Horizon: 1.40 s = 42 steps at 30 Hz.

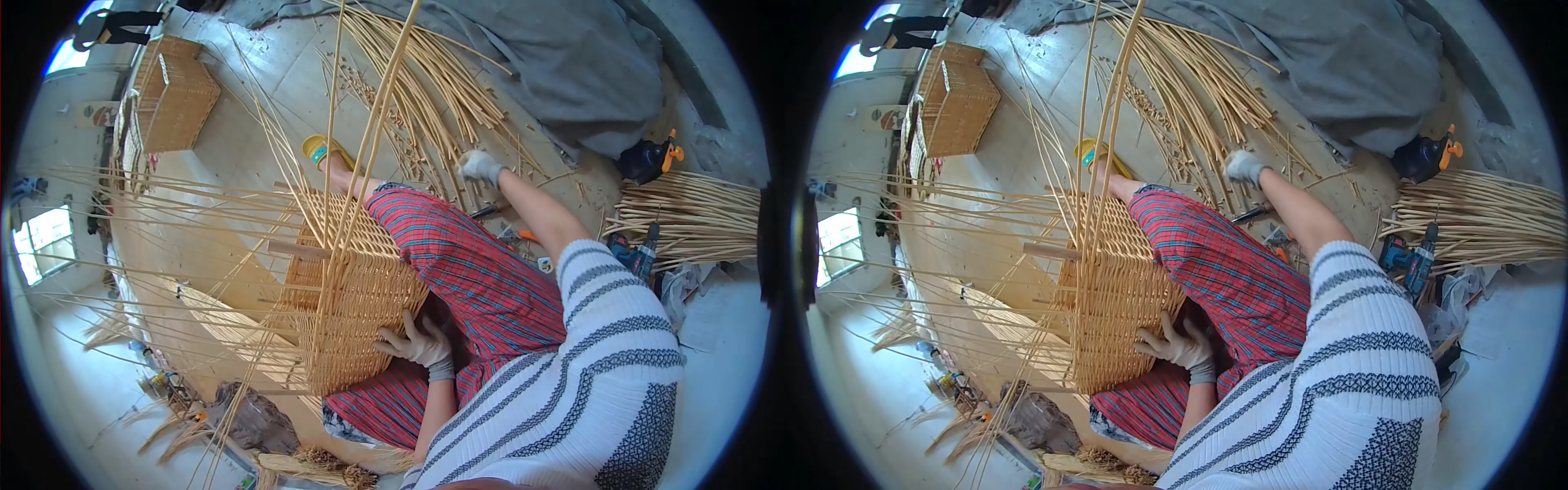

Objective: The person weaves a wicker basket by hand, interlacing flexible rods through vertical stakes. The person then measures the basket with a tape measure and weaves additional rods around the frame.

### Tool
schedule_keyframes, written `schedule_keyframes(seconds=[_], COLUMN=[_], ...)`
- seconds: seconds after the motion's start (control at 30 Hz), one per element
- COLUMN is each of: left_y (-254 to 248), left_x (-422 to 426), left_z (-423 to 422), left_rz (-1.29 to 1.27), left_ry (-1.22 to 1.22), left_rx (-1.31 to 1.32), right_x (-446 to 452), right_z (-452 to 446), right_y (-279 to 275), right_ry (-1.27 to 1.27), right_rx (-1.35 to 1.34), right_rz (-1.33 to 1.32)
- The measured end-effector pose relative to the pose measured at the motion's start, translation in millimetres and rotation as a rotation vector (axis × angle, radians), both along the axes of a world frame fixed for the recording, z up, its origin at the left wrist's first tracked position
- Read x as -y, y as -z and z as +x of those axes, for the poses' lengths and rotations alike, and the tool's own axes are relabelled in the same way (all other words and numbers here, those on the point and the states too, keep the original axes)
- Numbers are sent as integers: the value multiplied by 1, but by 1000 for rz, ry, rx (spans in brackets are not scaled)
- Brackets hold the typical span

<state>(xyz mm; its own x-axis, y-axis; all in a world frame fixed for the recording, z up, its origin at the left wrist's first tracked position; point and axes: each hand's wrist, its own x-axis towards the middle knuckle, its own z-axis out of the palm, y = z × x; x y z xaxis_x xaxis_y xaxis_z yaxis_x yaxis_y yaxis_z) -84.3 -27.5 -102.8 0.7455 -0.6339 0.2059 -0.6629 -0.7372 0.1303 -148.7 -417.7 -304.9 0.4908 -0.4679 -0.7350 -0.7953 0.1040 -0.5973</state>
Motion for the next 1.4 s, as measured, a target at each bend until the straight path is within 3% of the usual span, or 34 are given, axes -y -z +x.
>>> schedule_keyframes(seconds=[0.07,0.13,0.2,0.3,0.4,0.43,0.47,0.5,0.57,0.63,0.67,0.7,0.73,0.77,0.8,0.83,0.87,0.93,1.07,1.17,1.33,1.4], left_y=[-4,-11,-31,-76,-118,-132,-141,-144,-134,-110,-108,-107,-79,-77,-75,-72,-75,-79,-86,-82,-80,-81], left_x=[-2,1,8,33,65,81,96,107,118,122,123,123,106,100,94,91,91,93,98,106,109,108], left_z=[-1,-1,-6,-8,-4,-12,-19,-23,-16,-26,-29,-29,-21,-20,-17,-15,-18,-21,-20,-21,-21,-21], left_rz=[12,14,-60,-297,-544,-544,-584,-616,-408,-645,-748,-853,-956,-963,-960,-951,-957,-899,-806,-845,-847,-842], left_ry=[-8,25,-3,9,103,110,139,164,235,-11,-73,-133,51,47,22,-9,-85,-83,-74,-72,-12,-14], left_rx=[-4,-9,-87,-222,-1359,-1357,-1652,-1948,-2080,-2044,-2032,-2015,-2096,-2099,-2125,-2152,-2104,-2110,-2143,-2179,-2195,-2190], right_x=[-28,-45,-58,-73,-101,-117,-135,-143,-165,-122,-88,-59,-30,-2,30,63,82,139,186,203,205,193], right_z=[-21,-37,-57,-76,-81,-77,-74,-72,-73,-77,-78,-76,-72,-68,-64,-68,-73,-78,-79,-74,-48,-33], right_y=[-48,-90,-155,-249,-303,-308,-316,-334,-324,-310,-312,-277,-237,-199,-174,-125,-129,-60,-27,-14,-2,-6], right_ry=[356,443,386,51,-412,-553,-682,-855,-895,-826,-729,-563,-173,177,195,264,233,331,415,358,496,397], right_rx=[311,390,539,590,626,662,733,794,882,680,695,750,760,758,534,289,26,-84,-160,-296,-14,229], right_rz=[289,416,615,668,803,929,1036,958,999,1011,976,928,734,485,-270,-607,-730,-757,-813,-611,-642,-370])
